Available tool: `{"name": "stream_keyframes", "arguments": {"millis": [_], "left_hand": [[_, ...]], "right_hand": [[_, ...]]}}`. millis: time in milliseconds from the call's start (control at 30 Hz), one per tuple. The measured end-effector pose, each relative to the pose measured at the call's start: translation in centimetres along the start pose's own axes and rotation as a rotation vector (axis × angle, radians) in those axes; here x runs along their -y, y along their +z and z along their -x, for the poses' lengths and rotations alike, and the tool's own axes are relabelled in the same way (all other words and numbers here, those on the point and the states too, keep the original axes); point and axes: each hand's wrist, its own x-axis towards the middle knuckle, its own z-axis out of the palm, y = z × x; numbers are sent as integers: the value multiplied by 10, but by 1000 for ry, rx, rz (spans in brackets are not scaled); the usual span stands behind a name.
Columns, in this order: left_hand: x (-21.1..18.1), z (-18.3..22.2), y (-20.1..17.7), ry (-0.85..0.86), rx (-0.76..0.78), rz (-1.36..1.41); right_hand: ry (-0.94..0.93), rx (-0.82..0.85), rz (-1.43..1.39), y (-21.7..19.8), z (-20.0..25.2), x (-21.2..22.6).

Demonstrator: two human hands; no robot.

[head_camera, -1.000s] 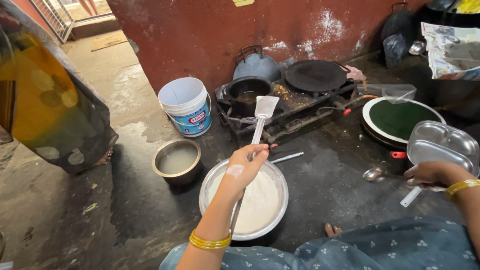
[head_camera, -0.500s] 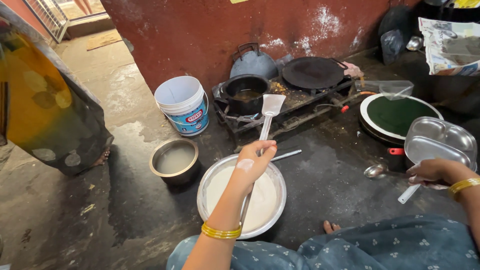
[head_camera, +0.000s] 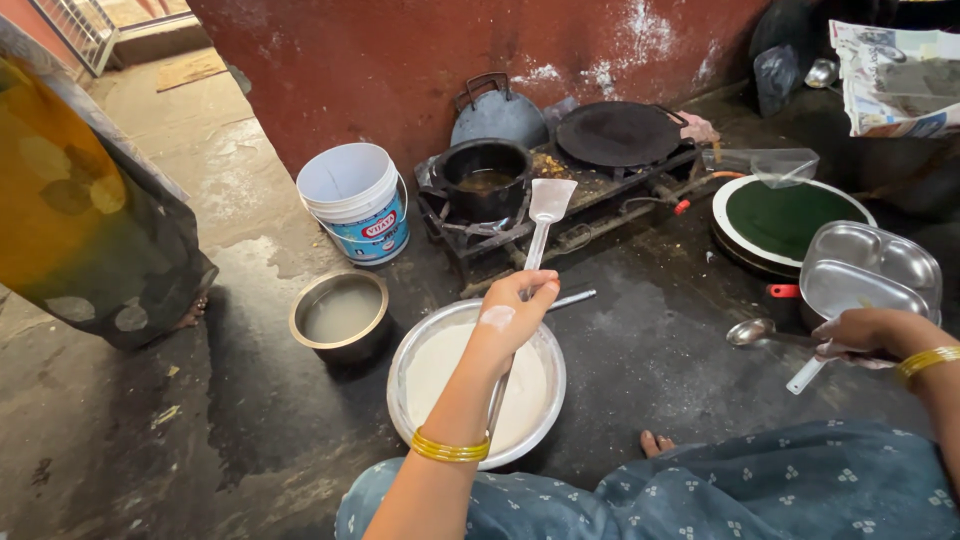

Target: The person sits on the floor holding a long spatula while a coworker ladles batter into a large pan. The person scoops oil from a pot on the stove with a spoon and drizzles it over the batter in the pan.

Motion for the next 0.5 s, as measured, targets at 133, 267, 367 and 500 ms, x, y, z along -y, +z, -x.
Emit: {"name": "stream_keyframes", "arguments": {"millis": [133,267,367,500], "left_hand": [[6,-3,-1,12,11,-24],[15,-1,-13,38,8,-33],[17,5,-27,116,17,-31],[3,20,-42,26,-27,-119]], "right_hand": [[-13,-10,-5,2,-1,-3],[-47,-18,53,-1,-8,-6],[-74,-7,78,0,-13,-8],[-109,-46,146,-1,-24,-10]]}}
